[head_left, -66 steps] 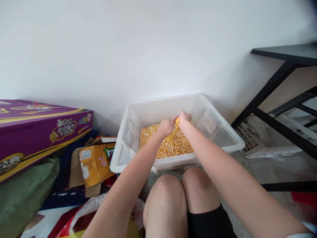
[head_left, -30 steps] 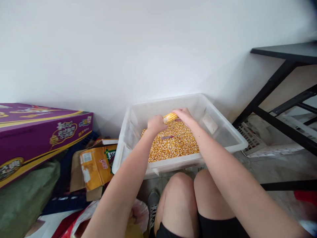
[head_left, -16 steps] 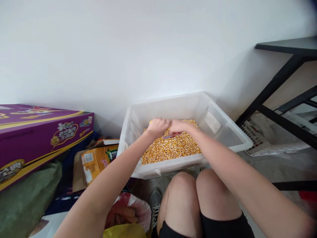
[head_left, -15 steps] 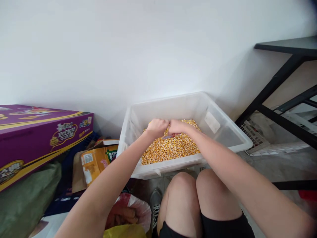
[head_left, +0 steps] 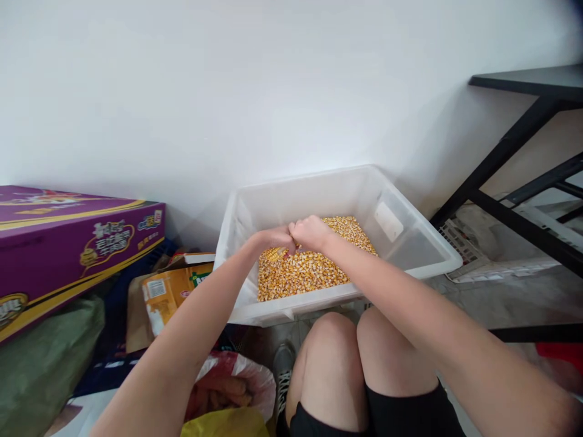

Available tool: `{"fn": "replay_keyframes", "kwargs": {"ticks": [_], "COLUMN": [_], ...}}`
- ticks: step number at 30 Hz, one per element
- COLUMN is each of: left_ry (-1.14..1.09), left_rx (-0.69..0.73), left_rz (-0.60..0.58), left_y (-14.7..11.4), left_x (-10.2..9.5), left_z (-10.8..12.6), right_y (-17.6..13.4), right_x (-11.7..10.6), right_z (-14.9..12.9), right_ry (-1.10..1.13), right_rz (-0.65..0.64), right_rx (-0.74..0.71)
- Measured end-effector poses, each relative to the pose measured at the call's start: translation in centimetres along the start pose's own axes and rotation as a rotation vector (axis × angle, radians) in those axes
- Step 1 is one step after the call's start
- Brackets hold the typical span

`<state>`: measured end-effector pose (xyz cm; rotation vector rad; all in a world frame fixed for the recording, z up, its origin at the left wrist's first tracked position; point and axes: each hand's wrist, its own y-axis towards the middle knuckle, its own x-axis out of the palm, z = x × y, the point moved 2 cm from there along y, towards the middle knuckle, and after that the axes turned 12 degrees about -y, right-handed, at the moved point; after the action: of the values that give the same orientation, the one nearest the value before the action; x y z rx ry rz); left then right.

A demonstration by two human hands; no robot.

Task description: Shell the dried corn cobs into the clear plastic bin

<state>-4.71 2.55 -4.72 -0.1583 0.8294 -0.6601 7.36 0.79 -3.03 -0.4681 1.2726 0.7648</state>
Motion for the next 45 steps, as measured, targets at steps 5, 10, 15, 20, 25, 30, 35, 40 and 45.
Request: {"fn": "replay_keyframes", "kwargs": {"ticks": [5, 10, 15, 20, 25, 30, 35, 40, 45], "left_ry": [0.488, 0.727, 0.802, 0.394, -0.279, -0.069, 0.519, 0.827, 0.886], "left_rx": [-0.049, 0.100, 0.238, -0.021, -0.159, -0.079, 0.024, 0.234, 0.354], "left_rz": [0.317, 0.334, 0.319, 0.107, -0.194, 0.033, 0.292, 0.349, 0.311], "left_y": [-0.3, -1.0, -0.8, 0.3, -0.8, -0.2, 0.4, -0.6, -0.5], "left_x": [1.2, 1.3, 1.7, 0.4, -1.6, -0.6, 1.0, 1.3, 1.5], "left_z": [1.8, 3.0, 3.9, 2.1, -0.9, -0.2, 1.8, 2.8, 3.2], "right_y": [-0.2, -0.2, -0.7, -0.7, 0.2, 0.1, 0.0, -0.3, -1.1], "right_x": [1.1, 2.2, 3.1, 1.1, -1.0, 0.3, 2.1, 3.2, 3.8], "right_z": [1.4, 2.8, 3.6, 2.7, 0.8, 1.6, 2.7, 3.3, 3.5], "right_ry": [0.164, 0.516, 0.830, 0.386, 0.104, 0.100, 0.292, 0.773, 1.241], "right_rz": [-0.162, -0.296, -0.556, -0.266, 0.059, -0.072, -0.252, -0.499, -0.823], "right_rx": [0.184, 0.258, 0.286, 0.260, 0.018, 0.101, 0.236, 0.306, 0.312]}}
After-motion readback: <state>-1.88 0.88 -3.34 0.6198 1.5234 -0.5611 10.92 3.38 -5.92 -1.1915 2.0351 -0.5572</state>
